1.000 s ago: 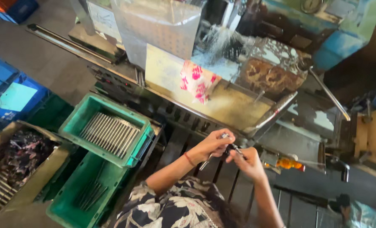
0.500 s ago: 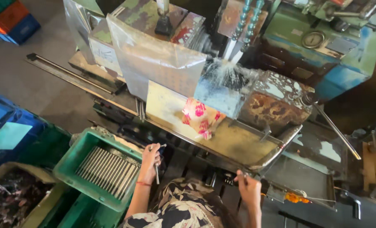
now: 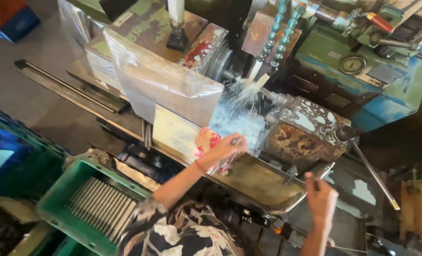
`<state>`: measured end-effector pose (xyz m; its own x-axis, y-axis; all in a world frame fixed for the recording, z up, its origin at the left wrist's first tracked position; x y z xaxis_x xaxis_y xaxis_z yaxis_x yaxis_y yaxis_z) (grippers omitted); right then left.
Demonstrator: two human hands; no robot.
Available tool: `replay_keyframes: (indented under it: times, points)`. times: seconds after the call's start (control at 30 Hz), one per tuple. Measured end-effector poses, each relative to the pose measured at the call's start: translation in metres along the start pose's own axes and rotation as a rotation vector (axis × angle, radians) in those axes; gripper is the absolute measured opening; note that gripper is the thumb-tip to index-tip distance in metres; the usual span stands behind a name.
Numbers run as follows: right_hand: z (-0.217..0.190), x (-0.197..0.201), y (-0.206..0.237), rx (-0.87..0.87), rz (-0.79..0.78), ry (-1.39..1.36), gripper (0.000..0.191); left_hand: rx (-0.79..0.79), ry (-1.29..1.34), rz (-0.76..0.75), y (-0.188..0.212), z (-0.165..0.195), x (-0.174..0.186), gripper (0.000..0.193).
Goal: The person repeatedly picks metal rods from a green crate, inserts them into a machine, and pulls a lever to process them. The processed rods are then placed back into the crate. The cycle repeats throughout the clip.
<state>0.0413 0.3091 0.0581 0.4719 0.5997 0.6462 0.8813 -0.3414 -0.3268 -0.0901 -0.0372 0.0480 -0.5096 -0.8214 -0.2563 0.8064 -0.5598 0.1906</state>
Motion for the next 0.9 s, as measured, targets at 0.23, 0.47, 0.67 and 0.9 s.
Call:
replay_keyframes:
  times: [0.23,0.47,0.67,0.9]
  points:
    - [0.114,0.118,-0.098,-0.197,0.328,0.307,0.037,-0.053,0.468,0.317,-0.173,0.060,0.003,0.024]
    - [0.168,0.136,-0.107,-0.122,0.241,0.453,0.055,-0.014,0.388,0.776,-0.225,0.094,0.017,0.021]
    - [0.177,0.123,-0.105,-0.205,0.296,0.617,0.059,0.093,0.311,0.730,-0.232,0.091,0.023,0.022]
    - [0.166,0.118,-0.104,-0.231,0.440,0.697,0.048,0.117,0.322,0.762,-0.248,0.083,0.029,0.028]
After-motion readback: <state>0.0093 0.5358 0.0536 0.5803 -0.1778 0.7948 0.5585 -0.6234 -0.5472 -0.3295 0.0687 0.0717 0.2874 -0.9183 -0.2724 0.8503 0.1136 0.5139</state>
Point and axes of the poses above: each hand's wrist, its own y-axis away from the middle knuckle, its own x-axis out of the back of the hand, z = x × y, the point moved 1 cm from there along -y, towards the middle knuckle, and after that the axes turned 14 degrees about -y, right-handed, at the moved point
